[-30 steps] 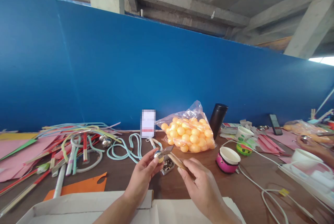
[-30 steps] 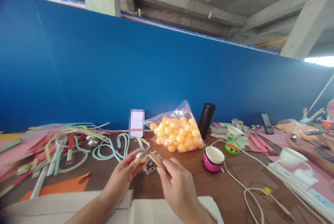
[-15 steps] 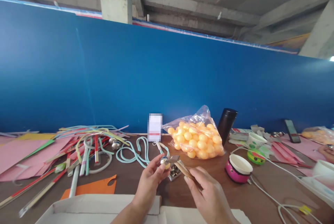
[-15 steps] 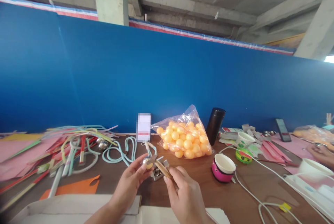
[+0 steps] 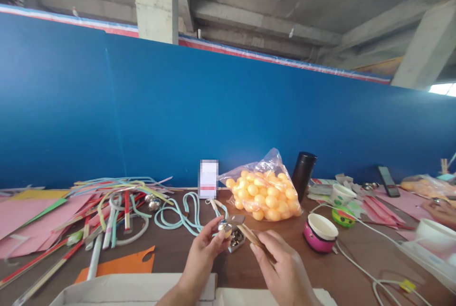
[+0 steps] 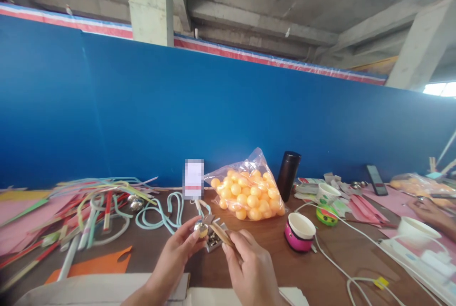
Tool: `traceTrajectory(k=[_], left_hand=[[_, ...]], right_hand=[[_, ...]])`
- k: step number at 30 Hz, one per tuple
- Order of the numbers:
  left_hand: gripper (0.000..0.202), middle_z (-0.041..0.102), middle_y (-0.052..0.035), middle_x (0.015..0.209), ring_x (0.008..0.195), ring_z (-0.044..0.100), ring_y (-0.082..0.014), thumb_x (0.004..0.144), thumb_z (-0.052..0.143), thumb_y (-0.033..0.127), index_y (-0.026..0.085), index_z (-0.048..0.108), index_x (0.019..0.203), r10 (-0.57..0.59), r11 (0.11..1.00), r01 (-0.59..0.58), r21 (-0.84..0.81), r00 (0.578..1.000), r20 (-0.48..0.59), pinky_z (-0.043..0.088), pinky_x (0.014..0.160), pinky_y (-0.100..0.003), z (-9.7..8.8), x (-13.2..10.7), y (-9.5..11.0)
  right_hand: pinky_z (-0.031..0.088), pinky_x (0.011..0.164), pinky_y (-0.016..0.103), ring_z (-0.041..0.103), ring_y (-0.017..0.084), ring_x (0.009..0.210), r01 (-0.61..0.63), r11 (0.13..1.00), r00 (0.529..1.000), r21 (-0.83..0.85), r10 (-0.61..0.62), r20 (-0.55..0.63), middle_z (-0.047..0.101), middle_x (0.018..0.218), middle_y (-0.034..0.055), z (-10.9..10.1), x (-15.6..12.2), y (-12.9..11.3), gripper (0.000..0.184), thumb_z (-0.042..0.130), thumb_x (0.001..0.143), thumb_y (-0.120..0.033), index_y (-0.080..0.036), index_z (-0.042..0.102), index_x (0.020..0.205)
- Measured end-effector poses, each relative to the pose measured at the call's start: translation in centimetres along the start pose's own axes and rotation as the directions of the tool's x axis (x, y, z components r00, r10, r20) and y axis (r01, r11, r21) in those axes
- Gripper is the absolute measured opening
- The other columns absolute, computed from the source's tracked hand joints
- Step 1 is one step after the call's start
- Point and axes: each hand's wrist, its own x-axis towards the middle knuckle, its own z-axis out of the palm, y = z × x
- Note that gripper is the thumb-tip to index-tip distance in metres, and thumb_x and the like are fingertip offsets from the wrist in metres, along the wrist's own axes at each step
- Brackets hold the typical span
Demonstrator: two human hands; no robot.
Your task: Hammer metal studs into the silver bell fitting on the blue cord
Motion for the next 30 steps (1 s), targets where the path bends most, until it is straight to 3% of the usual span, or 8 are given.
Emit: traceTrajectory(k=[12,30], left_hand=[[0.048,0.068,-0.0097,0.101,0.085,0.066,-0.0226,0.067,0.073,0.039,0.019,0.065,0.111,0.0,0.999,-0.002,0.038,0.999,0.034,0.052,0.084,-0.038,-0.43,0.62,-0.47],[0.049,0.069,-0.0089,0.098,0.083,0.066,-0.0216,0.063,0.076,0.039,0.02,0.067,0.108,-0.001,1.0,0.001,0.011,1.0,-0.002,0.052,0.081,-0.037,-0.04,0.43,-0.06]], right_hand=[[0.05,0.073,0.026,0.063,0.018,0.079,-0.049,0.998,0.996,-0.028,0.051,0.077,0.064,0.09,0.0066,0.34,-0.29,0.94,0.02,0.045,0.09,-0.027,-0.022,0.06,0.102],[0.051,0.071,0.026,0.064,0.019,0.079,-0.051,0.999,0.998,-0.018,0.051,0.02,0.065,0.088,0.0071,0.12,-0.24,0.92,0.021,0.047,0.089,-0.029,-0.021,0.062,0.101]])
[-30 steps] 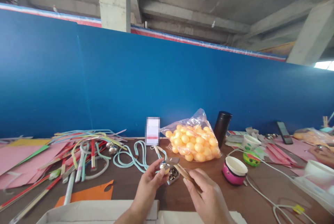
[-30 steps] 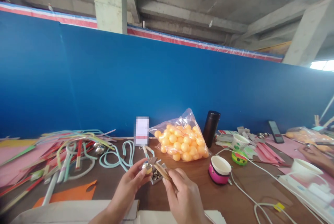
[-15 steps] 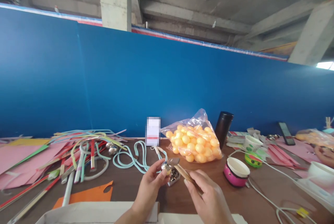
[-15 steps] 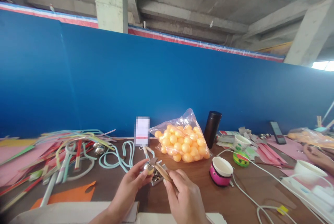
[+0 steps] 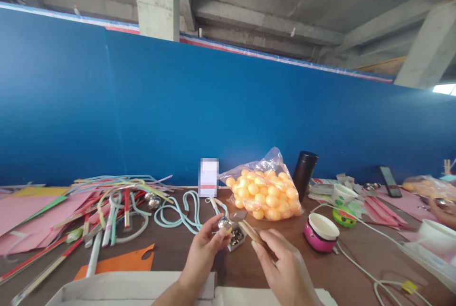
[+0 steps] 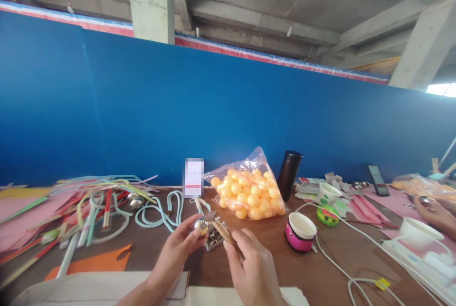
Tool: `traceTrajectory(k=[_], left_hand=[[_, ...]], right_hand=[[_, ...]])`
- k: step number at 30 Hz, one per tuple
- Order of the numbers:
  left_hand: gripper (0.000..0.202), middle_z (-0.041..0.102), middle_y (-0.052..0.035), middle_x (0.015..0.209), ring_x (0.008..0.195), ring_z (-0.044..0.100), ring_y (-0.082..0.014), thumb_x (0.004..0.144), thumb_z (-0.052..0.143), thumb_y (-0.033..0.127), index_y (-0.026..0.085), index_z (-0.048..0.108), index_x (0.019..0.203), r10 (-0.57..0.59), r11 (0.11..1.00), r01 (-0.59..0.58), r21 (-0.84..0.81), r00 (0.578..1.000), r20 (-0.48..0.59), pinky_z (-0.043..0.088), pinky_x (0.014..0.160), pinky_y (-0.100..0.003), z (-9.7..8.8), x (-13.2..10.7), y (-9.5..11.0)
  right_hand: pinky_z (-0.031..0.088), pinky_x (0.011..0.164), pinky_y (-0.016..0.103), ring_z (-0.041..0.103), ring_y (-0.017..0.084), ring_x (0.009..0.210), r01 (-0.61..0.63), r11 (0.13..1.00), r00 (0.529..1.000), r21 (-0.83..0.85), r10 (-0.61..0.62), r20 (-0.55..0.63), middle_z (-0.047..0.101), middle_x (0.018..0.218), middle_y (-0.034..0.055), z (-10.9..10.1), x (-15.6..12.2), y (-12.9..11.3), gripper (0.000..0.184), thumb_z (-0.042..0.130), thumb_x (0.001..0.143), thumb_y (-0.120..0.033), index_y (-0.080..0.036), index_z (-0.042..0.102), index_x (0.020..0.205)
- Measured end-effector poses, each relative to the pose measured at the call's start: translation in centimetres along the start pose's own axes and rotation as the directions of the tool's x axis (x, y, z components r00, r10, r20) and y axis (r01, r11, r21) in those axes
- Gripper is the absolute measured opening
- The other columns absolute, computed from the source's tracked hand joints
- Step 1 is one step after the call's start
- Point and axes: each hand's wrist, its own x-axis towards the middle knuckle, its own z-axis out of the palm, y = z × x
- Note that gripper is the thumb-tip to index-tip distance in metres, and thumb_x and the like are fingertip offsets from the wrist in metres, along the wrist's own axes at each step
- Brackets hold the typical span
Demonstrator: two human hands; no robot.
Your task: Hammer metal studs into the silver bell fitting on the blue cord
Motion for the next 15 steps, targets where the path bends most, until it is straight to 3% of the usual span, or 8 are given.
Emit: traceTrajectory(k=[5,9,15], left_hand=[[0.05,0.068,-0.0109,0.103,0.085,0.066,-0.0211,0.067,0.074,0.037,0.018,0.064,0.112,-0.004,1.0,0.004,-0.025,1.0,-0.027,0.05,0.086,-0.037,0.5,-0.6,0.9],[0.052,0.068,-0.0115,0.106,0.087,0.066,-0.0223,0.065,0.075,0.038,0.018,0.064,0.112,-0.005,1.0,0.005,-0.022,1.0,-0.022,0.049,0.087,-0.038,0.6,-0.7,1.1],[0.05,0.068,-0.0102,0.107,0.089,0.065,-0.0227,0.066,0.074,0.038,0.021,0.065,0.112,0.002,1.0,-0.002,-0.012,1.0,0.016,0.049,0.087,-0.039,0.0,-0.4,0.6]], right_hand=[[0.05,0.075,0.027,0.063,0.019,0.084,-0.002,1.0,1.0,0.023,0.003,-0.027,0.065,0.092,0.0076,-0.5,0.0,-0.6,0.022,0.048,0.089,-0.029,-0.021,0.061,0.105],[0.05,0.07,0.025,0.063,0.018,0.079,-0.003,1.0,1.0,0.02,0.003,0.005,0.065,0.087,0.0068,-0.6,0.0,-1.4,0.022,0.046,0.089,-0.027,-0.021,0.062,0.103],[0.05,0.074,0.026,0.063,0.018,0.078,-0.011,1.0,0.997,0.013,0.01,0.075,0.064,0.089,0.0062,-0.1,-0.2,-1.6,0.023,0.045,0.09,-0.025,-0.022,0.061,0.104]])
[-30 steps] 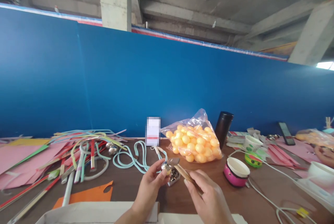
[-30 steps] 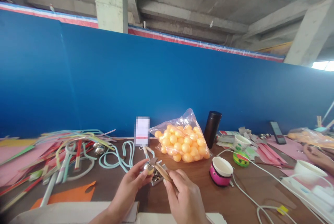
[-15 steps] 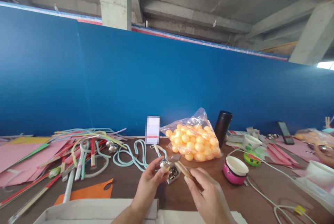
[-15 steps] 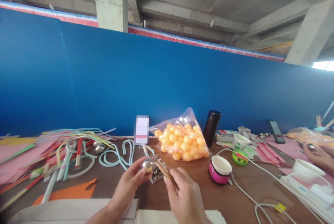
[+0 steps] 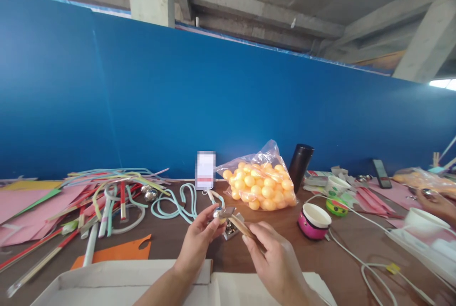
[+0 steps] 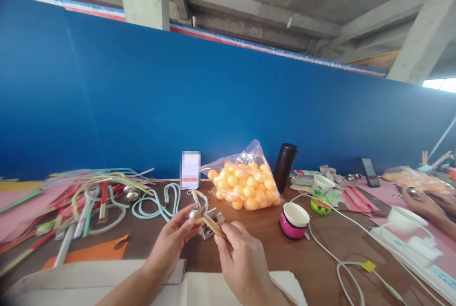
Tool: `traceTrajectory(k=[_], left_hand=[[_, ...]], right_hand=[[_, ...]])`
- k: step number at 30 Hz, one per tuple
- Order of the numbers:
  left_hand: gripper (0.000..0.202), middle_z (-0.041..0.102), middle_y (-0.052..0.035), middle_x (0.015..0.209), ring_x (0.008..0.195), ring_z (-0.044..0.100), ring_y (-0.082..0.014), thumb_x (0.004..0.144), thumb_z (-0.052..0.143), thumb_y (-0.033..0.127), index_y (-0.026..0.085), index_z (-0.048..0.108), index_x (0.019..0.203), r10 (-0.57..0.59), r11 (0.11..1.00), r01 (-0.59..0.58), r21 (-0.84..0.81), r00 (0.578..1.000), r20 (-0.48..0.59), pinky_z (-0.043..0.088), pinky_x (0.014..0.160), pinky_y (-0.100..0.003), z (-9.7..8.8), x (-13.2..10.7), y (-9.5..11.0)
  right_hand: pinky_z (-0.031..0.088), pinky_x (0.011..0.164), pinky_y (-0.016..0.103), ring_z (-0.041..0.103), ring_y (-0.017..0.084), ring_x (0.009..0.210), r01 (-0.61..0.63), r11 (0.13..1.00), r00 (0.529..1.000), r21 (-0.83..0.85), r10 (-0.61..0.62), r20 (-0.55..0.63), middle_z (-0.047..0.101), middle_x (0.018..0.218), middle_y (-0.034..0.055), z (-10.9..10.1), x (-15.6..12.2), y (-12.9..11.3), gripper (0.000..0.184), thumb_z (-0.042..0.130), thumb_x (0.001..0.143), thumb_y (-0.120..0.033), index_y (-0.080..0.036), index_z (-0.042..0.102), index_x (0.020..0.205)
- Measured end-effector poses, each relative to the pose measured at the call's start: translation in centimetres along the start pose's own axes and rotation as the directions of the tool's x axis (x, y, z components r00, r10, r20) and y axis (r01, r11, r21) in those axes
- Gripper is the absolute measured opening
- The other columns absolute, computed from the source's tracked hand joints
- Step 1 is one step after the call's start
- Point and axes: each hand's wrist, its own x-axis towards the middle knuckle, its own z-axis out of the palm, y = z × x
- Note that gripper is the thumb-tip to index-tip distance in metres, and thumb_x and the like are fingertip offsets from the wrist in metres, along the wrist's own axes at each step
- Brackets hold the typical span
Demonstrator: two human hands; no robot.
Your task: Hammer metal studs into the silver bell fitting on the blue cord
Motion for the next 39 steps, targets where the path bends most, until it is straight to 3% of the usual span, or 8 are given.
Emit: traceTrajectory(k=[14,19,24,27,31,35,39], left_hand=[[0.047,0.068,-0.0092,0.104,0.088,0.065,-0.0206,0.073,0.069,0.035,0.018,0.06,0.116,-0.013,1.0,0.013,0.004,1.0,0.013,0.049,0.087,-0.037,-0.2,0.1,-0.3],[0.047,0.067,-0.0099,0.108,0.088,0.065,-0.0205,0.072,0.07,0.036,0.018,0.061,0.115,-0.008,1.0,0.008,-0.011,1.0,0.009,0.049,0.087,-0.036,-0.3,0.1,-0.3],[0.045,0.067,-0.0089,0.104,0.087,0.065,-0.0181,0.076,0.067,0.035,0.017,0.059,0.116,-0.051,0.998,0.051,-0.041,0.999,0.006,0.05,0.086,-0.032,-0.5,0.2,-0.1],[0.043,0.068,-0.0079,0.099,0.085,0.065,-0.0162,0.077,0.065,0.035,0.017,0.059,0.116,-0.069,0.997,0.069,-0.04,0.998,0.005,0.051,0.083,-0.029,-0.5,0.2,0.0],[0.044,0.068,-0.0074,0.099,0.085,0.065,-0.0166,0.077,0.066,0.034,0.017,0.059,0.117,-0.083,0.996,0.083,-0.017,0.997,-0.004,0.053,0.08,-0.028,-0.5,0.2,0.1],[0.044,0.068,-0.0075,0.1,0.085,0.065,-0.0171,0.075,0.067,0.033,0.017,0.059,0.116,-0.084,0.996,0.084,-0.025,0.996,-0.012,0.054,0.08,-0.028,-0.5,0.1,0.2],[0.043,0.068,-0.0074,0.097,0.082,0.066,-0.0163,0.074,0.069,0.032,0.017,0.061,0.113,-0.083,0.996,0.082,-0.037,0.996,-0.018,0.055,0.077,-0.027,-0.4,0.0,0.3]], right_hand=[[0.049,0.073,0.025,0.062,0.017,0.079,-0.015,1.0,0.998,-0.021,0.014,-0.053,0.063,0.089,0.0057,0.1,0.0,0.2,0.022,0.045,0.09,-0.026,-0.021,0.061,0.104],[0.047,0.069,0.024,0.061,0.017,0.074,-0.041,0.997,0.999,-0.068,0.039,-0.021,0.063,0.082,0.0036,0.0,0.0,0.4,0.02,0.045,0.09,-0.028,-0.022,0.062,0.097],[0.045,0.073,0.026,0.063,0.019,0.083,-0.114,0.981,0.988,-0.158,0.095,-0.12,0.065,0.093,0.0057,-1.1,0.3,1.5,0.024,0.045,0.088,-0.032,-0.022,0.06,0.104],[0.044,0.065,0.027,0.064,0.021,0.082,-0.276,0.919,0.961,-0.282,0.258,-0.099,0.065,0.098,0.005,-2.2,0.6,2.6,0.026,0.044,0.087,-0.031,-0.025,0.06,0.107],[0.036,0.055,0.026,0.065,0.021,0.077,-0.411,0.814,0.885,-0.41,0.465,0.037,0.067,0.091,0.0024,-3.2,0.8,4.3,0.023,0.047,0.082,-0.026,-0.03,0.063,0.099],[0.032,0.055,0.025,0.064,0.019,0.074,-0.446,0.776,0.823,-0.446,0.551,0.136,0.067,0.088,0.0018,-3.4,0.5,5.5,0.021,0.05,0.077,-0.021,-0.03,0.064,0.089],[0.031,0.058,0.025,0.063,0.02,0.078,-0.435,0.773,0.813,-0.462,0.558,0.168,0.066,0.089,0.0016,-3.1,0.3,5.7,0.02,0.053,0.073,-0.018,-0.029,0.063,0.087]])
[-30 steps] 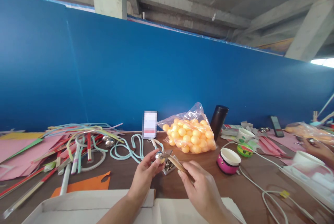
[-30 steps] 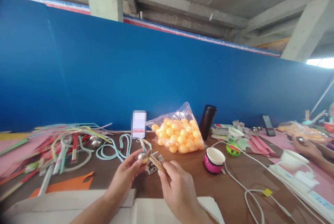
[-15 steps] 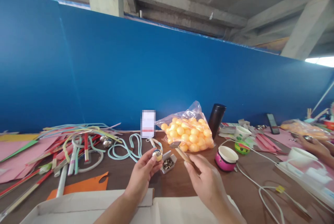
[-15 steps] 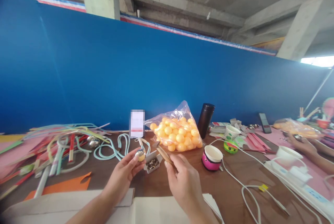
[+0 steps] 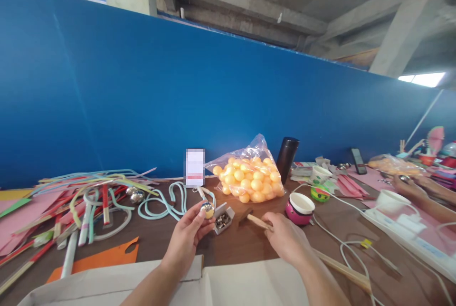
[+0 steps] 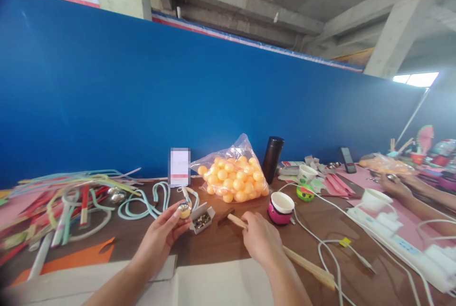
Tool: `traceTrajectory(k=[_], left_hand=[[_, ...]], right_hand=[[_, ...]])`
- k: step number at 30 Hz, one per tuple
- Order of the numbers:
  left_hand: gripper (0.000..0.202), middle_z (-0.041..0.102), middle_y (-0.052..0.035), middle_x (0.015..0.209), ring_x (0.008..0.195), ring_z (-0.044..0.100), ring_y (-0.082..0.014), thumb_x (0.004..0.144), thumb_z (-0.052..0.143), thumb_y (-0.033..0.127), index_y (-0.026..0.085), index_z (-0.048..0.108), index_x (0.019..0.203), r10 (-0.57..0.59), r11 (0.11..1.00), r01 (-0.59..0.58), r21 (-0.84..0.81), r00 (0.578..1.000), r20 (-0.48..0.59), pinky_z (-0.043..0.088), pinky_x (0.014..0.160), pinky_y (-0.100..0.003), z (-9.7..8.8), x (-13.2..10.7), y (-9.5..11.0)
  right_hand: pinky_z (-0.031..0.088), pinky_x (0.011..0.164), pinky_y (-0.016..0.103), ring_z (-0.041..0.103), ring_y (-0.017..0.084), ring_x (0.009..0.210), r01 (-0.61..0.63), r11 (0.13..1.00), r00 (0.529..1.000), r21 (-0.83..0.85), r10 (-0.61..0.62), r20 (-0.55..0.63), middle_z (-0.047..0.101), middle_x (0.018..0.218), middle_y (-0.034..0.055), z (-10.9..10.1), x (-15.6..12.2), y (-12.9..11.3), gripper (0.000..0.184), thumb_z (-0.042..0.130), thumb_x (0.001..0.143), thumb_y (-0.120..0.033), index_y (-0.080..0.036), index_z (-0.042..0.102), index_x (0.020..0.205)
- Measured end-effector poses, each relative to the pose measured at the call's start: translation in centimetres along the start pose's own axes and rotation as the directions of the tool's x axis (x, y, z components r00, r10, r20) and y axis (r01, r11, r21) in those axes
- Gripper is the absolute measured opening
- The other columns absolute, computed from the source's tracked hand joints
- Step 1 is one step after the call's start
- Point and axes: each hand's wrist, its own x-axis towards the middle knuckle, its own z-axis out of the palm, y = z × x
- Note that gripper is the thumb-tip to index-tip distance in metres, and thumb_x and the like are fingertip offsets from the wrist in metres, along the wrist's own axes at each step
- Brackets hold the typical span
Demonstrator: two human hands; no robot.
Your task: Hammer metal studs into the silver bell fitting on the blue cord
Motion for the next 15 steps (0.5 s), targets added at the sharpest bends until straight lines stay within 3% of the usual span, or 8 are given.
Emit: traceTrajectory(k=[11,15], left_hand=[[0.043,0.069,-0.0071,0.094,0.079,0.066,-0.0158,0.074,0.069,0.032,0.017,0.06,0.114,0.002,1.0,-0.003,0.008,1.0,0.017,0.055,0.076,-0.027,0.0,0.1,-0.2],[0.043,0.069,-0.0073,0.093,0.078,0.066,-0.0156,0.074,0.069,0.033,0.016,0.061,0.113,0.015,1.0,-0.015,0.008,1.0,-0.001,0.055,0.075,-0.027,0.0,0.1,-0.2]], right_hand=[[0.034,0.063,0.027,0.062,0.022,0.086,-0.014,1.0,0.999,0.017,0.013,0.039,0.066,0.093,0.0024,1.2,0.5,0.2,0.02,0.055,0.073,-0.017,-0.027,0.062,0.089],[0.038,0.066,0.029,0.061,0.023,0.088,0.028,0.999,0.998,0.036,-0.026,-0.058,0.065,0.094,0.0051,1.8,0.7,-0.4,0.017,0.055,0.078,-0.024,-0.025,0.063,0.092]])
